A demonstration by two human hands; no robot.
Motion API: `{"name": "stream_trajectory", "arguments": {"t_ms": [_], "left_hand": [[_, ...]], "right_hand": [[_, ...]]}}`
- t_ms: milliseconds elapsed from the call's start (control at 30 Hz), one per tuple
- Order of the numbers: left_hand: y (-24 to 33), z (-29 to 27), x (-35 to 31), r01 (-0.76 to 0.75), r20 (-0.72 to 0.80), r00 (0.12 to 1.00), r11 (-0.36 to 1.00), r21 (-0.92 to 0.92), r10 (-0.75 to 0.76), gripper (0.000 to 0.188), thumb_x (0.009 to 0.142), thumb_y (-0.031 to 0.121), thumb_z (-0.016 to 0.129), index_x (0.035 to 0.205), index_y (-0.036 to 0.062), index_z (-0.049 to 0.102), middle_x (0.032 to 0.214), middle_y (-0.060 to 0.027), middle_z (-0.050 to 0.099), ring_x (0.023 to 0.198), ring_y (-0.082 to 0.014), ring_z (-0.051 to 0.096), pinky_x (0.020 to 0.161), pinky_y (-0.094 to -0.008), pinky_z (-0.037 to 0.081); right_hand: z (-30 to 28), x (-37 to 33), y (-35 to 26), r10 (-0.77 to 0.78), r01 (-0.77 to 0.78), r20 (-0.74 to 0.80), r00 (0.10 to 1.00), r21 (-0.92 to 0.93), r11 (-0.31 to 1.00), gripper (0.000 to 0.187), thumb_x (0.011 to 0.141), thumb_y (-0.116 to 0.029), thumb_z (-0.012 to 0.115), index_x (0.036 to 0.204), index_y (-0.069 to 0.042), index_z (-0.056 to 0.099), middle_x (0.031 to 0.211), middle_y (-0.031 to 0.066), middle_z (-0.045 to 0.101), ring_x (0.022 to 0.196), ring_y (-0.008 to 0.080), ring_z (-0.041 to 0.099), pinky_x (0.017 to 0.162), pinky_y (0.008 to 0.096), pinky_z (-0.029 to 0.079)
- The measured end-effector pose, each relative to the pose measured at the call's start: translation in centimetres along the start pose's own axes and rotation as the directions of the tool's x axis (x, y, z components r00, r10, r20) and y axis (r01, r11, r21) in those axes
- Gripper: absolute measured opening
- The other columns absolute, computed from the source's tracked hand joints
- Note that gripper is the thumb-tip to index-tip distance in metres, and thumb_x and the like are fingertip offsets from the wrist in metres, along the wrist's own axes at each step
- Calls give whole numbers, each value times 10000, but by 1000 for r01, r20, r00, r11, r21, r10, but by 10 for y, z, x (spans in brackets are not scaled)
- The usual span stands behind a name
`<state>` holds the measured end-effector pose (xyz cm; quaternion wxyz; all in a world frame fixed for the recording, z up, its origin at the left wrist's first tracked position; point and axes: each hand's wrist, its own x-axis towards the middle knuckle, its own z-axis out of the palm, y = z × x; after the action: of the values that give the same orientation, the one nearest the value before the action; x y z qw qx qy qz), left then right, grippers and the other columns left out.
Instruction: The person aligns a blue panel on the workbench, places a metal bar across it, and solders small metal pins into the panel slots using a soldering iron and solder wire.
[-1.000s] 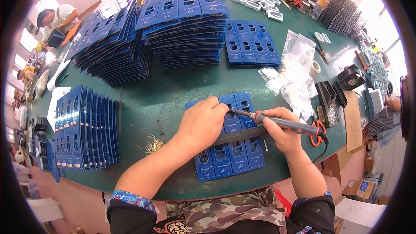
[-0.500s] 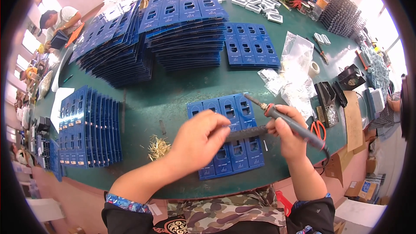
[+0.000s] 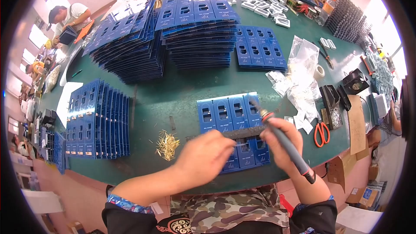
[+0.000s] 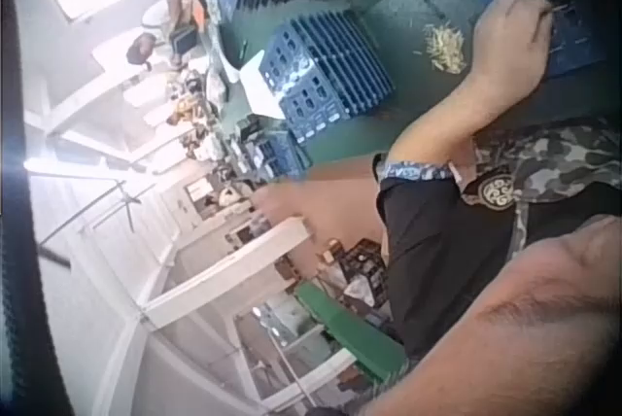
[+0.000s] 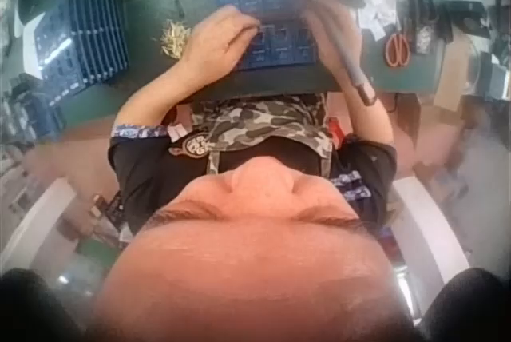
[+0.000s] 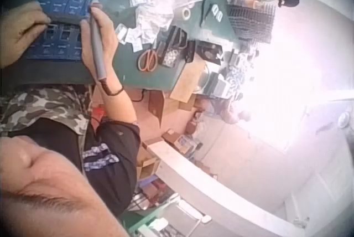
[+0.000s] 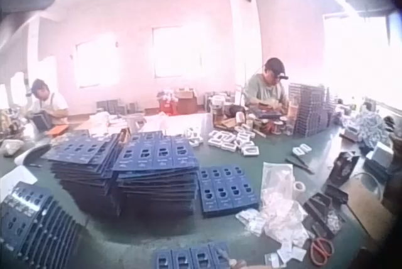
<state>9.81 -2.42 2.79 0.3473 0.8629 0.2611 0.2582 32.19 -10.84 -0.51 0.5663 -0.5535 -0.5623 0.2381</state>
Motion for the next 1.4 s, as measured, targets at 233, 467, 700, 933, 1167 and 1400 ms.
{"name": "stream_trajectory", "arguments": {"t_ms": [233,467,700,933,1167,1400], "left_hand": [[-36,-32,-5,-128,-2,991,961,245,132,89,865,59,628,917,22,564,1057,-163,623,951,-355,605,817,-411,498],[-45,-38,-26,164,98,977,963,211,-188,87,921,97,560,964,25,538,1139,-185,586,1018,-384,583,863,-437,486],[-51,-31,-26,218,25,975,973,71,-220,71,915,74,570,944,19,536,944,-145,583,848,-353,594,726,-408,488],[-52,-37,-15,183,-82,981,981,61,-178,39,887,18,593,904,5,561,890,-121,599,792,-278,581,713,-344,477],[-62,-34,-10,253,-42,967,965,75,-250,72,909,81,584,909,17,550,884,-133,573,821,-329,582,724,-394,476],[-56,-37,-6,286,-24,958,950,123,-285,68,901,83,591,911,26,555,895,-128,575,832,-334,585,720,-412,479]], "right_hand": [[-36,24,13,-272,342,211,939,-496,798,398,730,-47,783,1093,-65,620,961,104,703,899,300,679,780,367,540],[-48,18,18,-153,273,274,949,-477,835,499,711,2,781,1153,-67,561,1033,130,706,932,309,680,810,363,537],[-48,17,27,-175,293,279,944,-468,834,473,697,-1,785,1121,-70,586,1007,125,696,877,308,676,766,370,535],[-46,31,27,-202,299,250,947,-459,837,441,711,-27,786,1114,-65,610,976,134,683,873,322,665,758,375,530],[-43,38,34,-162,278,275,948,-460,843,437,729,-17,780,1129,-64,609,982,129,685,884,306,668,774,353,533],[-42,42,28,-168,297,288,943,-494,817,433,731,-14,775,1128,-62,610,972,136,686,881,299,669,775,355,532]]}}
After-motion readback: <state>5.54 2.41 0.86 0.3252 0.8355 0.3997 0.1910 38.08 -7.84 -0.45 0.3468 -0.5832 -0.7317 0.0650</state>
